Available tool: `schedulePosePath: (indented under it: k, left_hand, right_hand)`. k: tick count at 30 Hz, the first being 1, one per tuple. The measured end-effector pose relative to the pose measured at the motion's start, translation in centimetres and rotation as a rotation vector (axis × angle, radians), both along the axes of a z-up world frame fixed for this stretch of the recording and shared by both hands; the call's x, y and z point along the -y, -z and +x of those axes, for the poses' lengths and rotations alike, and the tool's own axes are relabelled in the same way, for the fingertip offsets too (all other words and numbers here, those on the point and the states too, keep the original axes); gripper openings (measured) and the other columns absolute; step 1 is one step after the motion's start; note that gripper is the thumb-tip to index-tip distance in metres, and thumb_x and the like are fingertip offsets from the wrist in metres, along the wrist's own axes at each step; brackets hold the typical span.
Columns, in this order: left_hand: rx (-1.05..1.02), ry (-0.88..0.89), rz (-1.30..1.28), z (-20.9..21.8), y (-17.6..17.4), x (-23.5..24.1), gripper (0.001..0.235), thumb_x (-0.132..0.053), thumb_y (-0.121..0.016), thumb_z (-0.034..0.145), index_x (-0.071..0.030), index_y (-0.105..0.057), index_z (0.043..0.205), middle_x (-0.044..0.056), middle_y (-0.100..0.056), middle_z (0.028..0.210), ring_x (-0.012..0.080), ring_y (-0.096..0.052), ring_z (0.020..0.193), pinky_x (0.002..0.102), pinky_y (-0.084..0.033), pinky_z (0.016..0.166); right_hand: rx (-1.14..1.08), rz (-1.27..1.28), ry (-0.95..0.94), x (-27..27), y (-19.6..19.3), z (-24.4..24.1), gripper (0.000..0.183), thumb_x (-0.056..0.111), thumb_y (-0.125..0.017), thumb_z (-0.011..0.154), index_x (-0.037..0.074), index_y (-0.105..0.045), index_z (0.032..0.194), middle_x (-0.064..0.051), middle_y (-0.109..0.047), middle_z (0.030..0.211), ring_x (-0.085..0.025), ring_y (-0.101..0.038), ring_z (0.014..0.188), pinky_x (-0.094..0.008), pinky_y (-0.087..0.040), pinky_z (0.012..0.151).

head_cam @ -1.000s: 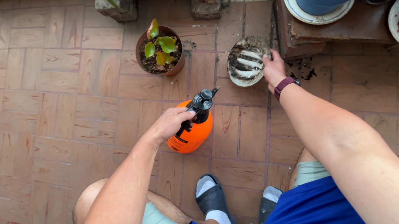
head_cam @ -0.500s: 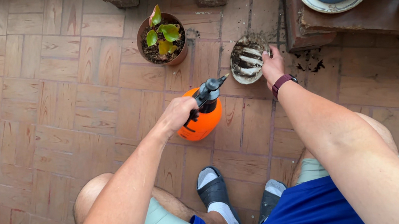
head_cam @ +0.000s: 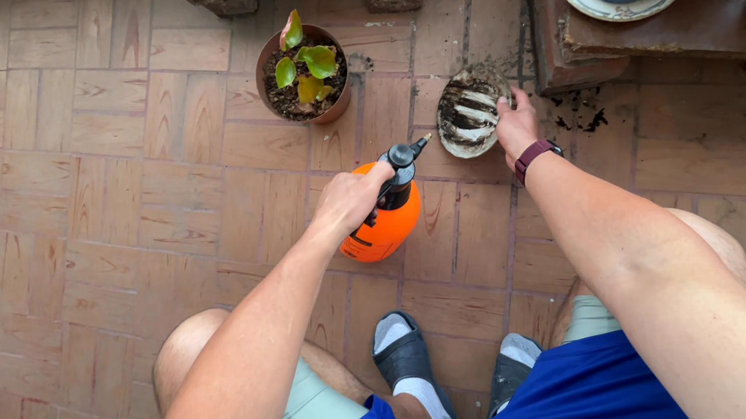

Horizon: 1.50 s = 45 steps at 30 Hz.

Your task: The person sits on a tiled floor and cleans a dirty white plant saucer using an orange pressure sprayer. They spray water onto the saucer, wipe it with their hands, and rinse it repeatedly until it appears clean.

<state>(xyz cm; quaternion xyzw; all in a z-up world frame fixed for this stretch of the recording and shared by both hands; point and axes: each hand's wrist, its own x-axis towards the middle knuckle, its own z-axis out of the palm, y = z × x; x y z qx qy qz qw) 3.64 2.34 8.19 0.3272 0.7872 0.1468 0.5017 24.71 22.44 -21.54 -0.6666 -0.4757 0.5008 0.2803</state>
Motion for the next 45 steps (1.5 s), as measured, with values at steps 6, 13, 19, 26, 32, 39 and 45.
schedulePosePath:
  k: [6, 13, 19, 26, 32, 39, 45]
  left_hand:
    - [-0.112, -0.010, -0.050, 0.1, 0.5, -0.6, 0.051, -0.058, -0.053, 0.080, -0.013, -0.072, 0.066, 0.012, -0.067, 0.073, 0.0324, -0.069, 0.097, 0.043, -0.051, 0.087]
    - [0.067, 0.094, 0.022, -0.7, 0.9, 0.0, 0.050, -0.053, -0.056, 0.085, -0.007, -0.076, 0.087, 0.015, -0.070, 0.087, 0.0301, -0.068, 0.102, 0.044, -0.051, 0.091]
    - [0.322, 0.082, 0.132, -3.3, 5.2, 0.6, 0.033, -0.020, -0.056, 0.094, 0.002, -0.072, 0.112, 0.011, -0.070, 0.093, 0.0209, -0.066, 0.096, 0.038, -0.055, 0.091]
    - [0.232, 0.094, 0.149, -2.8, 6.1, 0.8, 0.027, -0.012, -0.057, 0.088, -0.003, -0.076, 0.106, 0.007, -0.069, 0.084, 0.0171, -0.066, 0.086, 0.035, -0.056, 0.084]
    - [0.081, 0.068, 0.129, -0.7, 5.1, 1.5, 0.021, -0.021, -0.061, 0.092, -0.010, -0.078, 0.098, 0.004, -0.072, 0.079, 0.0162, -0.070, 0.084, 0.034, -0.054, 0.081]
    - [0.122, -0.279, 0.152, -1.2, 5.9, 1.8, 0.020, -0.016, -0.062, 0.089, -0.004, -0.077, 0.094, 0.006, -0.069, 0.072, 0.0152, -0.069, 0.074, 0.029, -0.057, 0.071]
    - [-0.021, -0.220, 0.125, -2.7, 8.2, 2.6, 0.021, -0.021, -0.066, 0.083, -0.011, -0.081, 0.093, 0.008, -0.071, 0.074, 0.0195, -0.071, 0.082, 0.033, -0.055, 0.075]
  right_hand:
    - [-0.025, -0.004, 0.023, -0.1, -0.7, -0.3, 0.035, 0.028, -0.057, 0.105, 0.020, -0.059, 0.139, -0.017, -0.065, 0.126, -0.032, -0.061, 0.122, -0.045, -0.049, 0.102]
    - [-0.046, 0.009, 0.059, -0.7, -0.8, 0.1, 0.034, 0.029, -0.056, 0.106, 0.021, -0.059, 0.138, -0.019, -0.063, 0.129, -0.034, -0.060, 0.125, -0.045, -0.048, 0.103]
    - [-0.041, 0.083, 0.113, -1.8, -2.7, 0.3, 0.032, 0.029, -0.055, 0.106, 0.024, -0.059, 0.137, -0.014, -0.067, 0.121, -0.031, -0.063, 0.118, -0.045, -0.050, 0.099]
    - [-0.012, 0.096, 0.149, -2.3, -1.3, 0.8, 0.031, 0.029, -0.056, 0.105, 0.026, -0.061, 0.135, -0.013, -0.069, 0.119, -0.031, -0.065, 0.117, -0.044, -0.051, 0.098]
    - [-0.229, 0.033, 0.260, -2.5, 1.5, 0.1, 0.034, 0.027, -0.055, 0.107, 0.024, -0.058, 0.140, -0.022, -0.063, 0.131, -0.036, -0.061, 0.122, -0.051, -0.054, 0.098]
    - [-0.506, -0.143, 0.392, -3.0, 7.5, 0.2, 0.044, 0.036, -0.058, 0.109, 0.027, -0.047, 0.150, -0.021, -0.054, 0.145, -0.040, -0.060, 0.127, -0.064, -0.055, 0.094]
    - [-0.630, -0.110, 0.473, -4.0, 10.3, 0.3, 0.033, 0.037, -0.057, 0.107, 0.029, -0.058, 0.139, -0.020, -0.065, 0.132, -0.040, -0.068, 0.116, -0.065, -0.059, 0.088]
